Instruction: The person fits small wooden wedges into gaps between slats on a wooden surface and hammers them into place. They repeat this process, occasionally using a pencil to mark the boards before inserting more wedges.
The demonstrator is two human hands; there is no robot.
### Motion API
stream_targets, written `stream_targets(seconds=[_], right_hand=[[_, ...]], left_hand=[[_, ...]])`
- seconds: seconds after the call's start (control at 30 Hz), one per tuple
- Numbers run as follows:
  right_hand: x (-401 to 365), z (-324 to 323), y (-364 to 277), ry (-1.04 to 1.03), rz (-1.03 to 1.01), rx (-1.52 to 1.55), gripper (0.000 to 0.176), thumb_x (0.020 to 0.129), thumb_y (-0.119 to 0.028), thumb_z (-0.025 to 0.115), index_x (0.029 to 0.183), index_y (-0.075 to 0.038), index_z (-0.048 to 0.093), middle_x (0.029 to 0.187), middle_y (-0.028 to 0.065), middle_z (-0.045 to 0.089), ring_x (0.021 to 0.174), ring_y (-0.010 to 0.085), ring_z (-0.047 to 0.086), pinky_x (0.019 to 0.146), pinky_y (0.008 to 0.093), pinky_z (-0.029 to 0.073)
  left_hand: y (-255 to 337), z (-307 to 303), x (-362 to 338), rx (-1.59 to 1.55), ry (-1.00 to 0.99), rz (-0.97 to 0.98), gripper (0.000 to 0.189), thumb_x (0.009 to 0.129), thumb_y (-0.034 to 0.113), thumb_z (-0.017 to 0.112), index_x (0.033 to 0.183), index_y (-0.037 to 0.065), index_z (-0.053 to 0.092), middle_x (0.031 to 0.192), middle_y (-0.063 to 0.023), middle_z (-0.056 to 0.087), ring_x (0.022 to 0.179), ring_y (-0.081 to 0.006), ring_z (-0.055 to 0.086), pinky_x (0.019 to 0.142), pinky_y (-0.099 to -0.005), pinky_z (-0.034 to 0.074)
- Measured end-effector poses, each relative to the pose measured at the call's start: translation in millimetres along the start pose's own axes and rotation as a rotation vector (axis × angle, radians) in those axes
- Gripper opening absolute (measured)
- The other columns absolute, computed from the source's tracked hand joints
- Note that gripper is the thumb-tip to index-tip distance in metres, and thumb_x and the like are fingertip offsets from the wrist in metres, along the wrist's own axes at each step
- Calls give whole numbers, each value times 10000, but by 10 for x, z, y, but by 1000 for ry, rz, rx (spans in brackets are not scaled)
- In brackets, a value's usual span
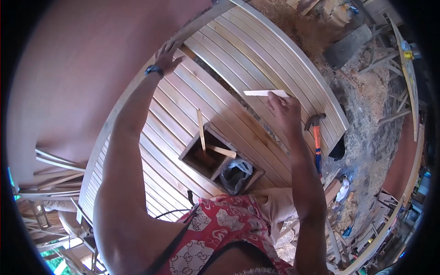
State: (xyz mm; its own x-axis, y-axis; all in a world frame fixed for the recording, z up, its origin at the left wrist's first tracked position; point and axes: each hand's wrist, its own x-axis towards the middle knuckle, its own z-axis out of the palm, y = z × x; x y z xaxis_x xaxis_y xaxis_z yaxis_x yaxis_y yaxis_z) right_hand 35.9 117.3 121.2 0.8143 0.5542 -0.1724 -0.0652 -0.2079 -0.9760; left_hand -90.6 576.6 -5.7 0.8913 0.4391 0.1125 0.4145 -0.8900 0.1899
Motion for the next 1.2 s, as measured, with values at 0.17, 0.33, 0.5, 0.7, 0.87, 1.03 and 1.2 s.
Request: stream_targets(seconds=[0.17, 0.33, 0.5, 0.7, 0.87, 1.03, 1.2], right_hand=[[782, 646, -179, -31, -166, -418, 353, 953, -295, 666, 887, 48, 715, 652, 153, 652, 634, 207, 666, 604, 366, 498], [1618, 1348, -325, -97, -198, -730, 372, 969, -333, 637, 907, 18, 745, 754, 117, 725, 710, 186, 698, 673, 343, 519], [2233, 1942, -335, 36, -350, -679, 478, 888, -366, 656, 652, 49, 626, 681, 245, 646, 669, 427, 652, 648, 479, 510], [2435, 2224, -307, -54, -319, -724, 421, 895, -341, 647, 712, 37, 662, 724, 239, 675, 733, 432, 675, 698, 482, 545], [2478, 2303, -243, -55, -426, -824, 371, 900, -331, 640, 780, 16, 695, 748, 237, 684, 752, 428, 685, 713, 493, 552], [2435, 2301, -324, -88, -348, -885, 337, 890, -314, 651, 794, 4, 708, 771, 241, 690, 766, 421, 693, 709, 490, 556], [2423, 2320, -243, -125, -347, -847, 315, 878, -319, 676, 850, -9, 727, 796, 215, 707, 785, 406, 701, 734, 467, 566]], left_hand=[[21, 194, -14, 46, -19, -122, 752, 934, 603, 519, 1580, 286, 301, 1653, -80, 259, 1516, -350, 210, 1172, -647, 144], [223, 123, 110, 46, -34, -199, 650, 968, 546, 462, 1565, 328, 325, 1663, -44, 240, 1530, -367, 165, 1169, -696, 125], [112, 233, 106, 101, 25, 159, 565, 1021, 409, 409, 1564, 274, 330, 1655, -22, 262, 1532, -345, 183, 1180, -704, 111], [103, 192, 101, 112, -10, 153, 557, 1021, 384, 406, 1555, 234, 347, 1643, -13, 294, 1533, -297, 206, 1176, -709, 128], [76, 205, 94, 71, -10, 142, 567, 1008, 377, 428, 1553, 234, 354, 1633, -12, 320, 1525, -283, 236, 1170, -711, 138], [83, 270, 101, 98, 39, 168, 568, 1004, 370, 423, 1554, 242, 357, 1635, -3, 319, 1521, -285, 251, 1166, -716, 137], [102, 259, 117, 137, 33, 155, 561, 1007, 370, 399, 1558, 273, 348, 1654, 25, 273, 1532, -274, 220, 1172, -719, 112]])
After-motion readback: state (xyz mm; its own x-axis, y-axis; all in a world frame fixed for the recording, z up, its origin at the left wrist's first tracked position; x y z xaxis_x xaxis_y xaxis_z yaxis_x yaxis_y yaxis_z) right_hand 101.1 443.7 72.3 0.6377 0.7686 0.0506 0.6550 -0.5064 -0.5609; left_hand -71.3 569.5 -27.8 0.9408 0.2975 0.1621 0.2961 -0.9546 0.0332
